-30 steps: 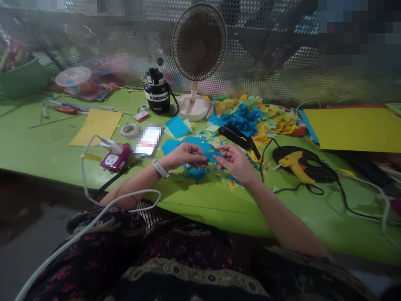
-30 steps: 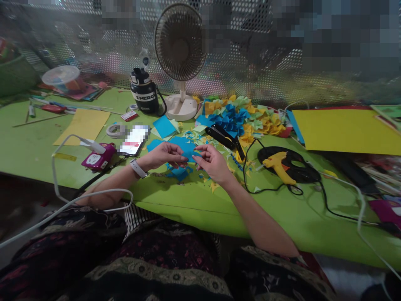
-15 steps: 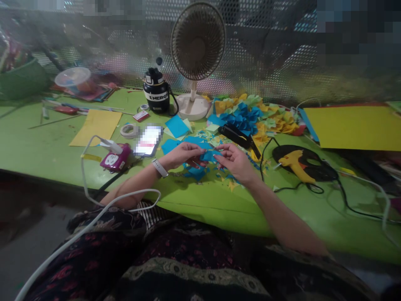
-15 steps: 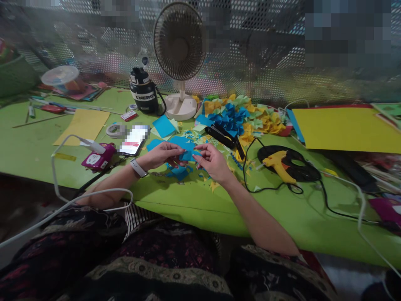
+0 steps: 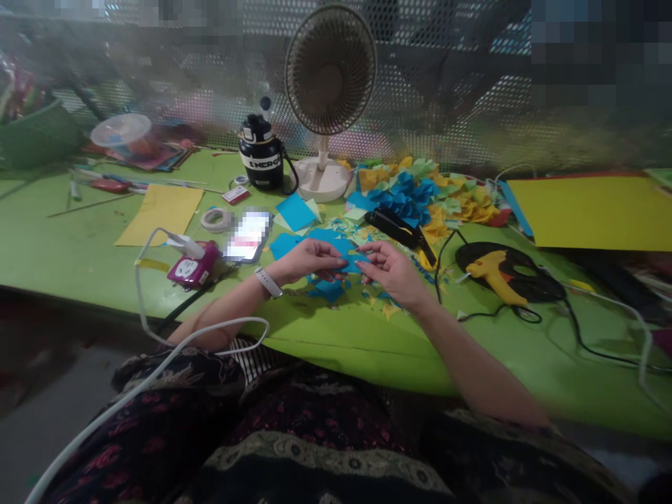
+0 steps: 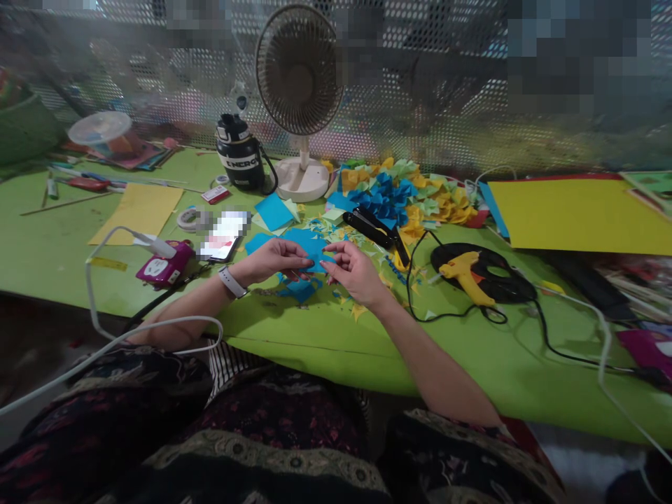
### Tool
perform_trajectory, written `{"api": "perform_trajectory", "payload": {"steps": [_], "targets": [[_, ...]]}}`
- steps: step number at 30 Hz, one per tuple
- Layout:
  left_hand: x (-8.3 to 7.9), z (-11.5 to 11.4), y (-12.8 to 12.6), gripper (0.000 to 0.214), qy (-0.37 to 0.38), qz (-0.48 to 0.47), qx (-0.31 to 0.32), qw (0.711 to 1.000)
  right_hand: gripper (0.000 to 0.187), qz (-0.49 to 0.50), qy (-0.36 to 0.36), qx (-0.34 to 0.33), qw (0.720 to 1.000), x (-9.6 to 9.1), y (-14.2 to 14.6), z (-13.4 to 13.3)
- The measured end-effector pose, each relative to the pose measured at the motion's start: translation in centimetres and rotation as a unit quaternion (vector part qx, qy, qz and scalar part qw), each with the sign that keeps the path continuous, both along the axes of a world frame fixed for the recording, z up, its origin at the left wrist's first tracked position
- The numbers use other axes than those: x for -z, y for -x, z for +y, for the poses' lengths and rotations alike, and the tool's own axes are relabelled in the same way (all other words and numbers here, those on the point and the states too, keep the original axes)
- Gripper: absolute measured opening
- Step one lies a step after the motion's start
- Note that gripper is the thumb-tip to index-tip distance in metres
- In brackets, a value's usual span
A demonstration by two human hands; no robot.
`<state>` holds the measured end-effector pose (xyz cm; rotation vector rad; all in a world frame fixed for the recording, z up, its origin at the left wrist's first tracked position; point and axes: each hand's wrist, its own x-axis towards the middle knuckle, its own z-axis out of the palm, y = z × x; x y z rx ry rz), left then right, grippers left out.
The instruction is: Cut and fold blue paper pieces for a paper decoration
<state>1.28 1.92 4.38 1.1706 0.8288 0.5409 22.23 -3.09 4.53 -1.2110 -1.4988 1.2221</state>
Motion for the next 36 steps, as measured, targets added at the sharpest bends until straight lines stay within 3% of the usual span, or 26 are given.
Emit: {"api": "perform_trajectory", "payload": {"steps": [36], "targets": [[0.25,-0.15,-0.07,0.020,-0.020,-0.012,-0.015,1.000,0.040,0.004,0.012,-0.010,1.000,0.18,-0.12,0.33]]}}
